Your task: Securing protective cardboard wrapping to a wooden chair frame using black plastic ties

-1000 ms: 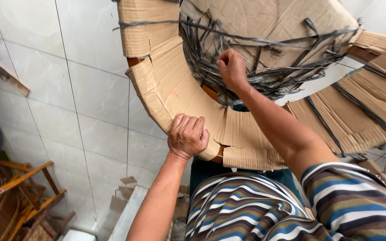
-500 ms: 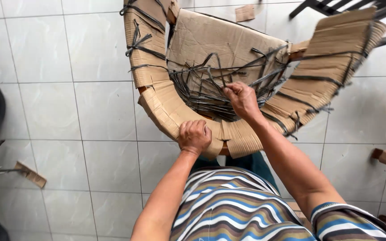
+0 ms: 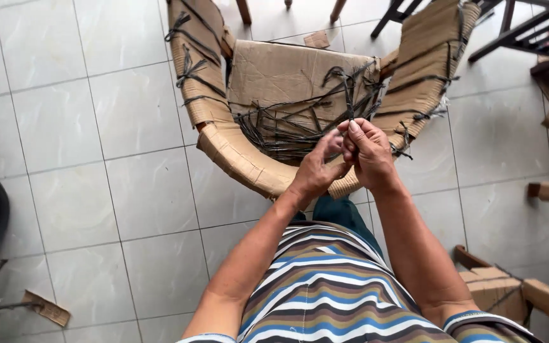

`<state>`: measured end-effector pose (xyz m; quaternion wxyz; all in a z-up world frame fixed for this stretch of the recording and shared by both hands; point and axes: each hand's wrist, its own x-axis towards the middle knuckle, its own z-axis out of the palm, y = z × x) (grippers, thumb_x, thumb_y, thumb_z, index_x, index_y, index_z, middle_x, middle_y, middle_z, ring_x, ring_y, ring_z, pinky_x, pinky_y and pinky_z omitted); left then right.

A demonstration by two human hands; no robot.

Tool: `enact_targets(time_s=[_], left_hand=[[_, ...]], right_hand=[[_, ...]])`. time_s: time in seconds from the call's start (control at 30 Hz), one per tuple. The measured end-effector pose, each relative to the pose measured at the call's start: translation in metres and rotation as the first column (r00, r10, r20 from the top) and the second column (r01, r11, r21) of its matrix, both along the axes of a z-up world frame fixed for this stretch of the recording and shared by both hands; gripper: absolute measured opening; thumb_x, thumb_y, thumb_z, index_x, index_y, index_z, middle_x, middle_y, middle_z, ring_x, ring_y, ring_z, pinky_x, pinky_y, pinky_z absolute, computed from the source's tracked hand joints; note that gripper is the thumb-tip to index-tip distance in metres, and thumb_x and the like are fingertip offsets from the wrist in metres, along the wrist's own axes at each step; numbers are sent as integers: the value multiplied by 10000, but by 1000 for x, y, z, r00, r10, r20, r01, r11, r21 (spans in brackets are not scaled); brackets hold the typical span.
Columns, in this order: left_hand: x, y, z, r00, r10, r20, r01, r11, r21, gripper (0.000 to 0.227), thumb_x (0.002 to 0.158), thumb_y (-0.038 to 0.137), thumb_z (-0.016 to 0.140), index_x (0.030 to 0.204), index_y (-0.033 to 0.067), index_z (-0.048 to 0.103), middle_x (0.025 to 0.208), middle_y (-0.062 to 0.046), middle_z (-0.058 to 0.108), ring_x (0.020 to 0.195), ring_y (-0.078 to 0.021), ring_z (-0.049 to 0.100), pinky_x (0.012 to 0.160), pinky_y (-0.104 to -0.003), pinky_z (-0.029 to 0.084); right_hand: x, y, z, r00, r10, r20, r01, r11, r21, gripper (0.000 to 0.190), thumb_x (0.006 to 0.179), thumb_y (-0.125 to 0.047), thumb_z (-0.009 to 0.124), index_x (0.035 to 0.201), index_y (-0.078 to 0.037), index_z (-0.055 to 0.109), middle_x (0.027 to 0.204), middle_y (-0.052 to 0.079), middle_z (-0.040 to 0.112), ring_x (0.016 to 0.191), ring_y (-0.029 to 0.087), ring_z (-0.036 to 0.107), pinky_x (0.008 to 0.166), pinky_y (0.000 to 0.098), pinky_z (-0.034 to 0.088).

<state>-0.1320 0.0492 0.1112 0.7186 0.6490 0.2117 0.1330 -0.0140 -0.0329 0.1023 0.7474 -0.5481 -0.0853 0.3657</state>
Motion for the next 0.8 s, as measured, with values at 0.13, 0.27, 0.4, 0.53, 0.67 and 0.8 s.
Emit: enact_targets(time_s=[0.13,0.27,0.4,0.53,0.67,0.8], left_hand=[[10,-8,-18,970,-235,54,240,920,-309,830,783,155,889,1528,155,524,1272,-97,698,1202,-189,644,1116,-381,468],[27,9,-2,992,-63,112,121,751,-649,587,1039,489,533,1488,113,491,1366,-101,674,1251,-187,646,1045,-339,470],[44,25,-29,999,49,23,-16,680,-733,495,1075,515,450,875,118,667,866,-169,776,871,-262,794,840,-354,643],[33,33,-30,986,-58,-155,-23,878,-477,568,1045,589,432,886,123,714,848,-141,792,844,-197,796,830,-308,627],[19,43,-47,958,8,-287,-86,961,-262,567,1031,574,503,858,87,735,686,-115,706,651,-163,728,682,-292,643],[2,66,-38,930,28,-366,-109,973,-204,413,1004,528,518,853,158,622,796,-3,619,619,-71,570,547,-201,501]], right_hand=[[12,-41,23,999,-5,-39,4,1000,-26,247,1104,-222,552,1057,7,635,596,-46,318,441,27,388,375,142,308],[4,-80,52,972,199,124,-170,962,-212,243,1057,-195,598,962,3,702,545,-30,355,458,34,356,414,176,295],[-4,-124,28,967,243,78,-208,928,-310,255,1057,-222,582,934,-43,716,524,-59,384,493,19,331,460,170,262],[-14,-162,32,989,127,79,-92,933,-347,268,1082,-200,560,930,-33,705,539,-78,325,516,8,303,481,171,220],[-9,-209,36,997,16,72,17,902,-431,230,1073,-187,582,927,-47,692,510,-78,312,497,10,280,479,169,205],[-4,-273,31,998,14,-68,-54,768,-638,286,1082,-352,588,934,-122,670,640,-67,339,587,109,295,573,255,270]])
